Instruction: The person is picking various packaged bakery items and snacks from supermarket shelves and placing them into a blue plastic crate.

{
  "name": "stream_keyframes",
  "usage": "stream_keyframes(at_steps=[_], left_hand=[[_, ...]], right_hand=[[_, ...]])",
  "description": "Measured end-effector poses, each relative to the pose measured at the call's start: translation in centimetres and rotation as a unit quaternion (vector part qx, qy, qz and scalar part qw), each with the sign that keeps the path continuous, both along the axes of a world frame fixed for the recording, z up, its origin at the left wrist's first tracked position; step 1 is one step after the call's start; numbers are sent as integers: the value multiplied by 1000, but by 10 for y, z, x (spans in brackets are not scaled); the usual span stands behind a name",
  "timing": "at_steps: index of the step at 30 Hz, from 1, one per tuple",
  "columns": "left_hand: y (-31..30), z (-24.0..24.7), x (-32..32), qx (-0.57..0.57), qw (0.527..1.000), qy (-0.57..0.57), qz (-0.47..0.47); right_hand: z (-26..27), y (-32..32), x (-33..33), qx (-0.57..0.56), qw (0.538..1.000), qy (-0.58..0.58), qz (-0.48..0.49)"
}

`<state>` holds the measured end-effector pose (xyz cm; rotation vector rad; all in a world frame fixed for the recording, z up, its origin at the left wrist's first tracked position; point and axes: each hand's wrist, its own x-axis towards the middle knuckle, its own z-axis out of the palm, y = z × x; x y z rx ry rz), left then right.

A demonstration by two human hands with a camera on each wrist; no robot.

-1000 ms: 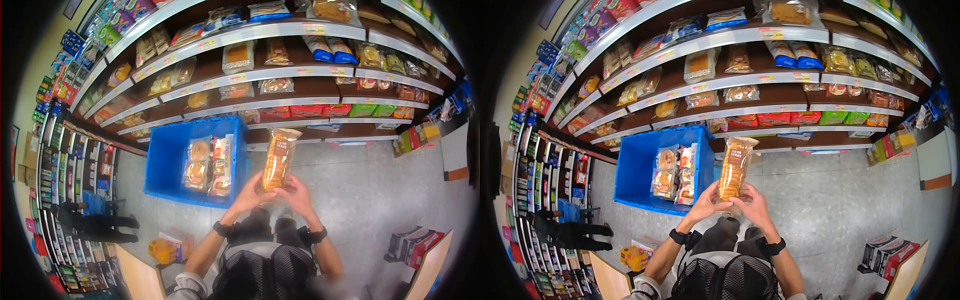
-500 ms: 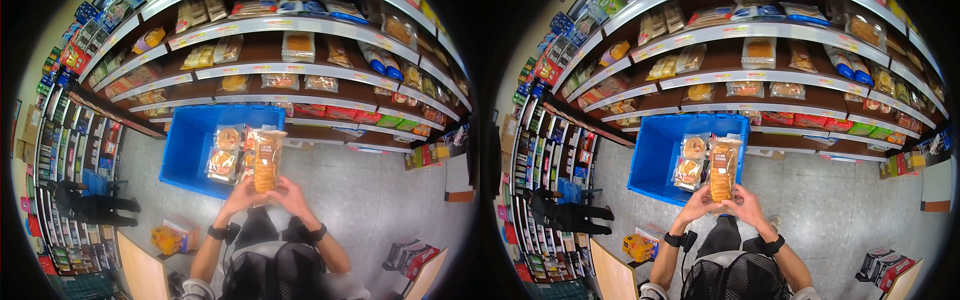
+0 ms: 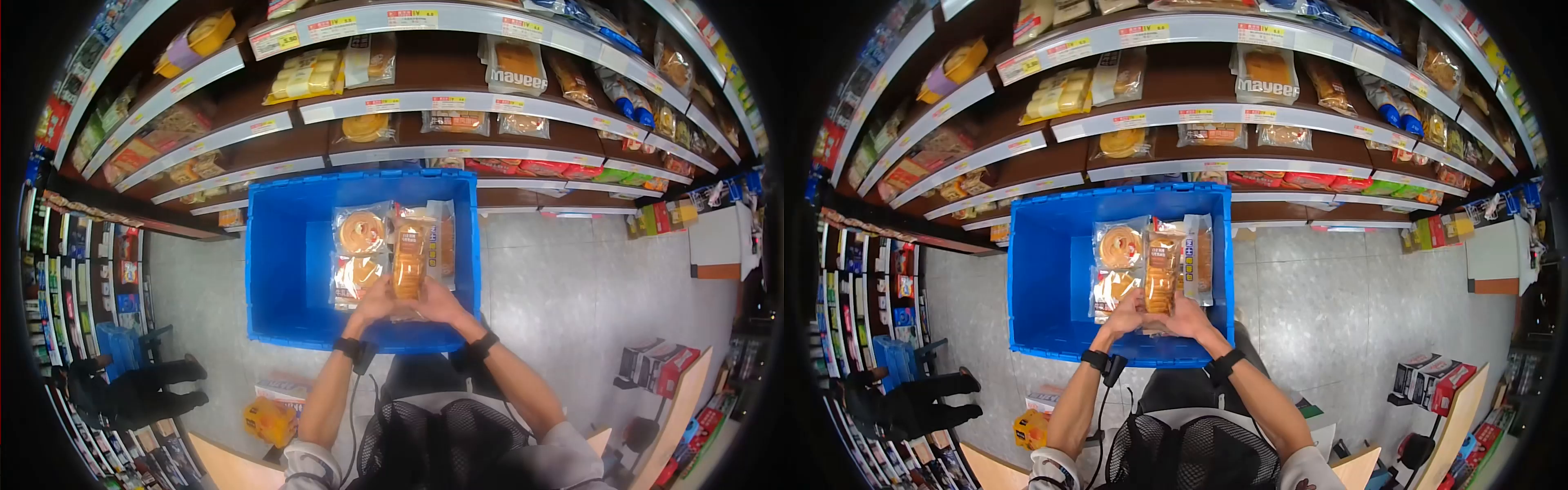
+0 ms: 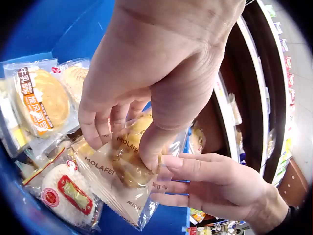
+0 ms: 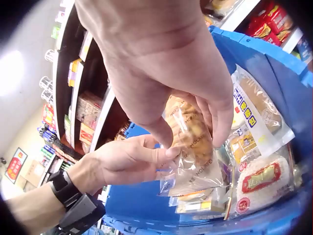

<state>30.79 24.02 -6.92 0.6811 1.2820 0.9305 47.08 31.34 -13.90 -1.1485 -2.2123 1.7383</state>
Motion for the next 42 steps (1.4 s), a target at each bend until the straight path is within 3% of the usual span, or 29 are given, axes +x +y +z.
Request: stream_keyframes(at_steps=[8,12,19,21,27,33,35,36,38,40,42], left_hand=[[31,-121,-20,-120,991,-27,47],[40,-136,-2,-96,992,-39,72],[62,-140,-6,-166,981,-55,87],[62,-149,-5,-128,989,-58,50],[66,-157,-1,-89,993,-39,69],[67,-169,0,-33,997,53,41],[72,-164,-1,-51,983,174,-2],[71,-162,1,-47,983,175,-1],[69,-157,7,-117,920,371,-53],[60,-153,9,-69,917,390,-55],[57,-132,10,-40,925,372,-59]], right_hand=[[-12,39,-24,-16,993,-119,2],[-27,41,-21,-37,979,-199,2],[-27,43,-20,-41,980,-191,40],[-22,42,-16,-51,976,-208,46],[-17,43,-18,-76,963,-247,74],[-4,40,-18,-56,968,-237,55],[-2,41,-17,-51,969,-238,52],[-1,40,-15,-51,969,-235,52],[0,39,-10,-47,971,-230,49],[0,37,-7,-33,982,-179,45],[0,32,-8,-22,980,-197,22]])
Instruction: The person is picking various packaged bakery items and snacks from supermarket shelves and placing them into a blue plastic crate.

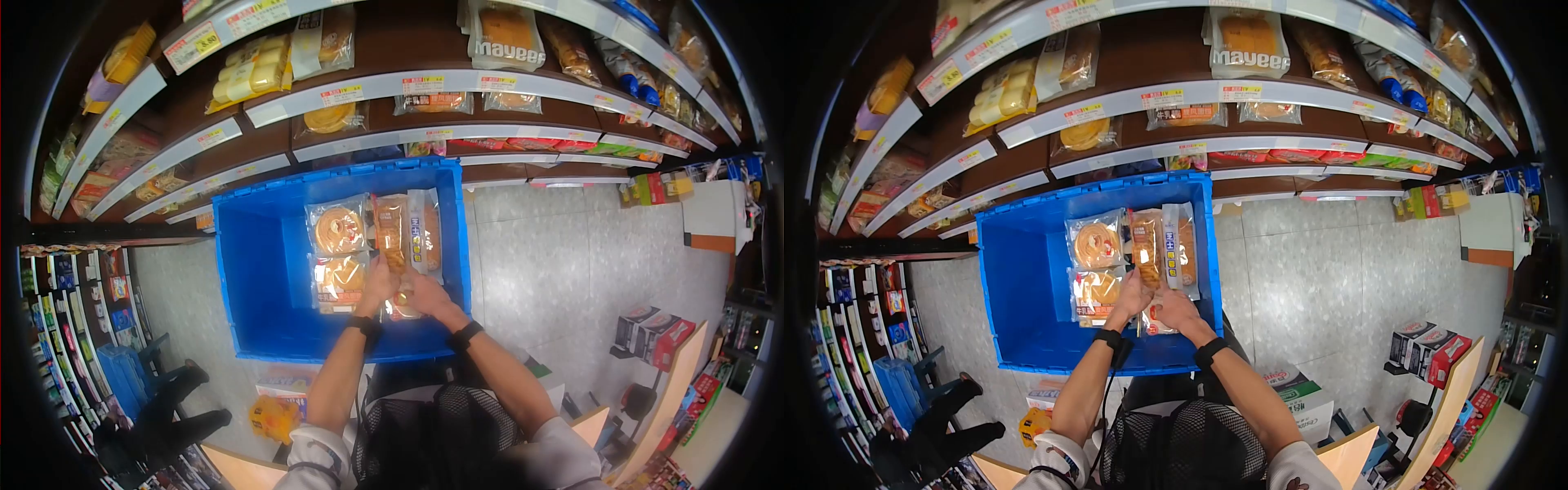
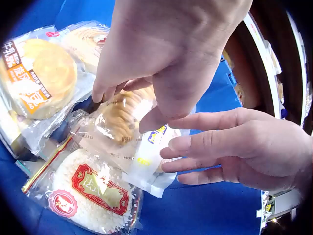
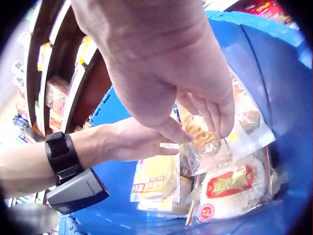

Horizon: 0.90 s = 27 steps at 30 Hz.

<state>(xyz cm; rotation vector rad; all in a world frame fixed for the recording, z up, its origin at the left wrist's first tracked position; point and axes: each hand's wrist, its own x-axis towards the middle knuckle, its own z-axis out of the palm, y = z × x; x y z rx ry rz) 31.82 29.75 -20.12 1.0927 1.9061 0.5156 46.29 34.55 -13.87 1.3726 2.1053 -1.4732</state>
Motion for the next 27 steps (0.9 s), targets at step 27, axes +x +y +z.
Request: stream_keyframes(at_steps=[27], left_hand=[[-91,132,17,133,958,-247,54]], right_hand=[[42,-34,21,42,978,190,-78]])
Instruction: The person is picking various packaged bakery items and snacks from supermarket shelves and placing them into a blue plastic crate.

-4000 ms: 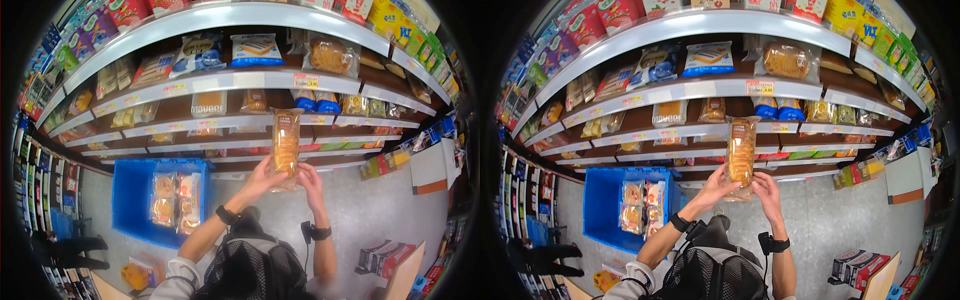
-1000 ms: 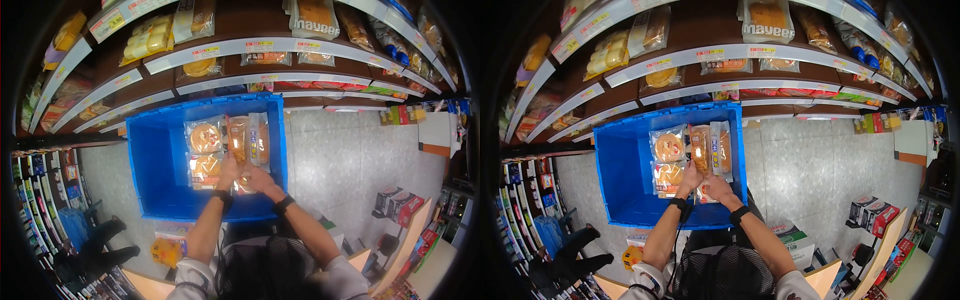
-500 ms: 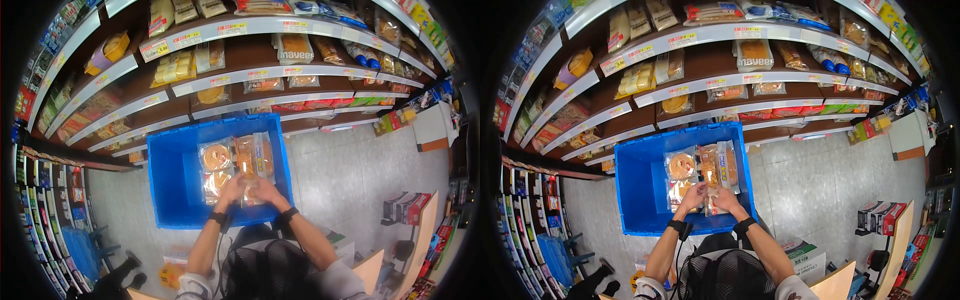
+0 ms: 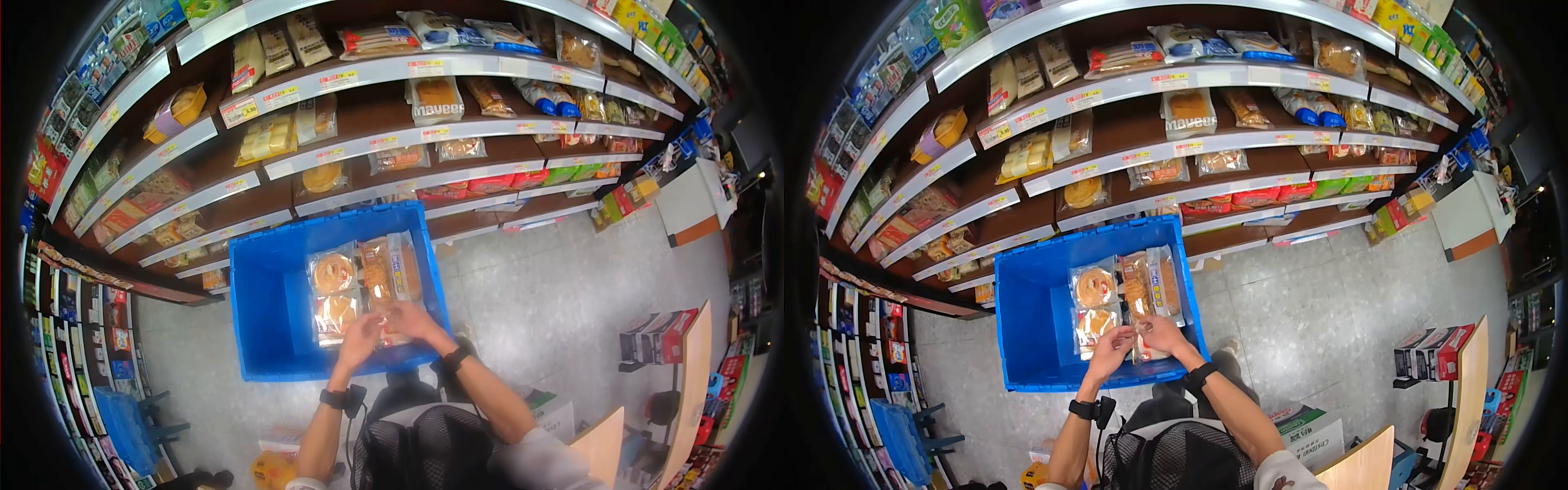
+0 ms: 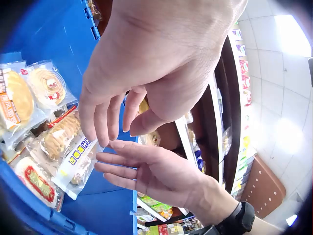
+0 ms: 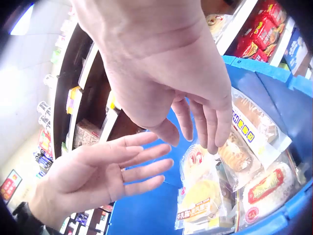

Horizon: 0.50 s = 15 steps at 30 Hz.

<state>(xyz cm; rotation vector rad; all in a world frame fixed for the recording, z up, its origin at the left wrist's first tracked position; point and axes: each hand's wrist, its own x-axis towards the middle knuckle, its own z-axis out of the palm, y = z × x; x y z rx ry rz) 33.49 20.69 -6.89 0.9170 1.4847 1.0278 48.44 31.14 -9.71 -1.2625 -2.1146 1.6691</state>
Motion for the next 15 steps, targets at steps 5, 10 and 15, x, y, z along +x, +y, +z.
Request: stream_keyframes(at_steps=[5,10,15], left_hand=[[-14,0,25,-13,996,81,19],[-2,10,88,-20,995,83,52],[45,-4,175,12,996,79,25]], right_hand=[[21,3,21,16,999,30,2],[29,21,74,40,995,67,66],[30,56,174,35,997,56,30]])
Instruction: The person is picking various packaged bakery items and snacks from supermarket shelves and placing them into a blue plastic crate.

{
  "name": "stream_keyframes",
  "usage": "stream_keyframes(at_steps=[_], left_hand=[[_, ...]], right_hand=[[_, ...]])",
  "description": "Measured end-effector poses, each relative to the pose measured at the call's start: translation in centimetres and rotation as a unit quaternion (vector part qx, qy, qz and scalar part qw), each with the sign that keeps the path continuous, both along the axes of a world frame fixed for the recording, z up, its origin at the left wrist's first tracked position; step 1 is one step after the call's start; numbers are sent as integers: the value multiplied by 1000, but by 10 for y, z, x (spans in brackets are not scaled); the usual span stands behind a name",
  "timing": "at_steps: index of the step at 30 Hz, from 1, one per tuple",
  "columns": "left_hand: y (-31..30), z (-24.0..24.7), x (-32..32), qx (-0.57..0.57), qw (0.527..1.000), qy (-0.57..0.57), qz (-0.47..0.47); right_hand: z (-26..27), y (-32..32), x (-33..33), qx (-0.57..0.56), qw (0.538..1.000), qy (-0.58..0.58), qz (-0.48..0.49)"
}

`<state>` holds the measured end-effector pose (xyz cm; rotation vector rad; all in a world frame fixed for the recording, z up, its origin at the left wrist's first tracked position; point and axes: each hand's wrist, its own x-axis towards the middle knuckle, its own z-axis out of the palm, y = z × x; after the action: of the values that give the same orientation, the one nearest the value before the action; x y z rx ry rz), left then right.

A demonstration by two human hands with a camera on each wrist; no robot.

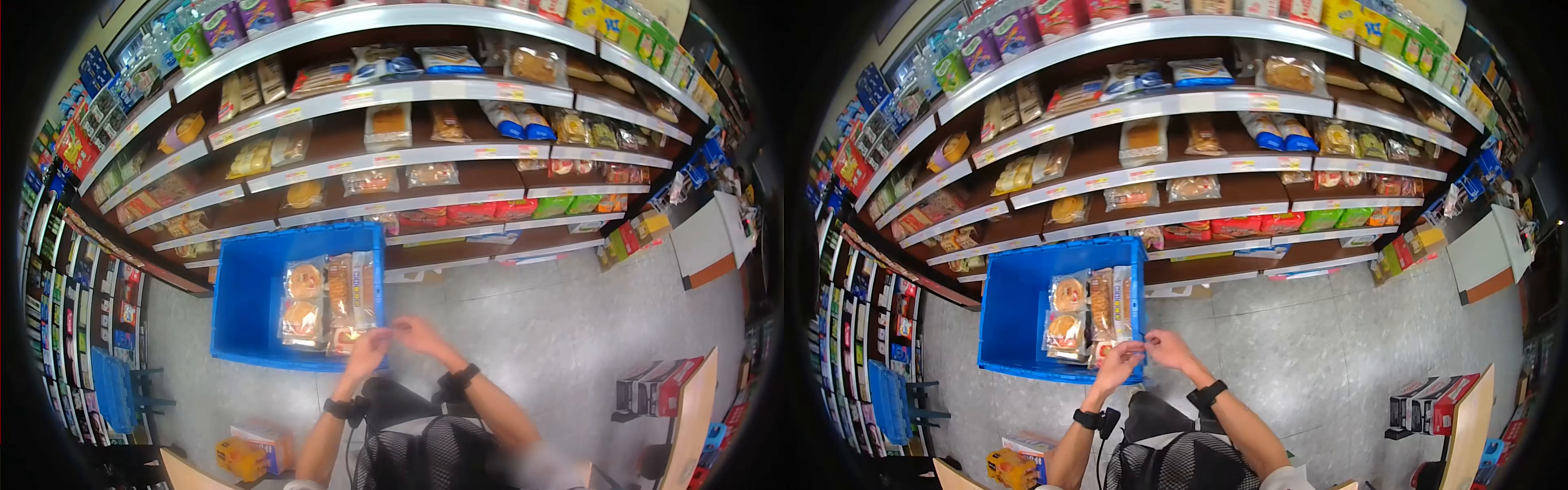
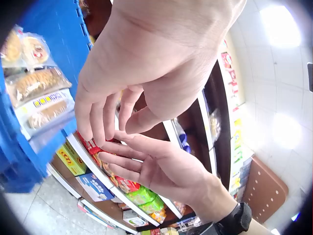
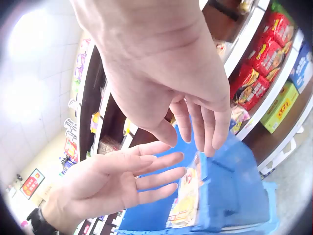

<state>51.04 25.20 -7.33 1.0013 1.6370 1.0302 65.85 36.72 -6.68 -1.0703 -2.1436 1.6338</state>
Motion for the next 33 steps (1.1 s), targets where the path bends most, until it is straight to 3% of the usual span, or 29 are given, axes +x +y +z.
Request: stream_keyframes(at_steps=[3,9,16,23,29,31,33], left_hand=[[21,17,71,-4,999,11,-43],[94,36,155,56,988,-25,-141],[165,70,193,30,984,-45,-168],[277,53,208,54,978,-33,-199],[399,79,219,146,973,-127,-126],[435,97,219,163,973,-130,-99],[459,125,215,139,982,-112,-66]], right_hand=[[-18,15,78,-13,998,-5,-59],[20,65,175,32,988,-25,-148],[31,113,220,-4,968,61,-242],[29,202,258,7,965,39,-260],[88,332,265,50,958,15,-282],[104,372,258,57,947,95,-302],[125,402,252,59,945,105,-303]])
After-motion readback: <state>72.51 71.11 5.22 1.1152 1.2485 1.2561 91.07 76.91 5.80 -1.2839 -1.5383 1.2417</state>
